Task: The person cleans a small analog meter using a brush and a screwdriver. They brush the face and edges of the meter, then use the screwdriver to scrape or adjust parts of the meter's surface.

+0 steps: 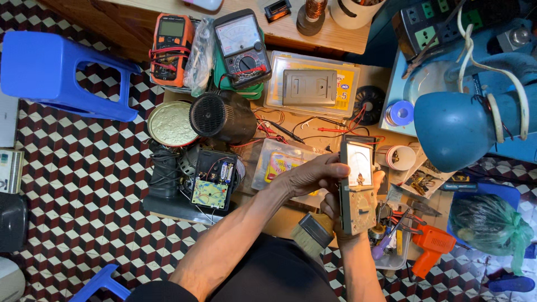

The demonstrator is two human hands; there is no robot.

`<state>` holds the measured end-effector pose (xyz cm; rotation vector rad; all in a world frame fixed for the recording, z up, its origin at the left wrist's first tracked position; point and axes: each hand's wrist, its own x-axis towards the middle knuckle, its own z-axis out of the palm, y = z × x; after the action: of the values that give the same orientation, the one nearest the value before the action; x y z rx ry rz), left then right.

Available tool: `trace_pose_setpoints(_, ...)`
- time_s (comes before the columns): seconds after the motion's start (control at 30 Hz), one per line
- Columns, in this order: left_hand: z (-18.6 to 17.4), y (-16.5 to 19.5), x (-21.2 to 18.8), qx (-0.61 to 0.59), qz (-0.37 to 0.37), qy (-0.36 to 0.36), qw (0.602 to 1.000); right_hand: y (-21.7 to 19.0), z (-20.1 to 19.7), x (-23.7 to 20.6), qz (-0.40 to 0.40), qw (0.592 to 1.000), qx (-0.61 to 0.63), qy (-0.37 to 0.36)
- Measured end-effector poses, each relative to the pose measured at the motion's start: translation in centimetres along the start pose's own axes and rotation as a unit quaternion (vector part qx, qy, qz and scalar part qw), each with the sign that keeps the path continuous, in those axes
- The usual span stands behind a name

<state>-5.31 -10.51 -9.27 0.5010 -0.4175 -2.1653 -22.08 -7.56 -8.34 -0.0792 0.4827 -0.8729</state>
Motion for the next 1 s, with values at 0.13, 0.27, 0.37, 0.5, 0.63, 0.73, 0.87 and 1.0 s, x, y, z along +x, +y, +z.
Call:
trace_pose_setpoints(0.13,-0.6,1.3,-0.8,0.005,0.023,0.062,0.998,-0.6,-0.8,-0.1,0.027,0.982,-0.080,0.167)
trace_pose_setpoints(0.27,-2.8,1.9,-1.5,-0.012,0.084,0.086,0.993,-2.1,-2.7,-2.4,0.071,0.927,-0.275,0.245)
trace_pose_setpoints(0.37,-4.1,1.4,-2.7,-0.005,0.091,0.125,0.988,-4.2,-3.3,-4.5,-0.015,0.883,-0.388,0.265)
trace_pose_setpoints(0.5,-3.5,1.2,-4.3,0.067,0.104,0.153,0.981,-6.9,-1.6,-7.0,-0.039,0.872,-0.372,0.315)
trace_pose_setpoints(0.63,-1.2,2.0,-4.5,0.123,0.140,0.176,0.967,-4.7,1.5,-6.3,0.028,0.834,-0.424,0.351)
trace_pose_setpoints(0.73,0.2,2.4,-4.0,0.162,0.148,0.204,0.954,-3.1,3.7,-5.0,0.027,0.803,-0.483,0.348)
trace_pose_setpoints(0.87,0.9,2.3,-3.6,0.189,0.162,0.202,0.947,-4.0,6.2,-5.0,-0.054,0.769,-0.523,0.364)
trace_pose_setpoints(1.0,0.7,2.2,-3.7,0.220,0.157,0.218,0.938,-6.5,7.8,-7.7,-0.122,0.724,-0.574,0.361)
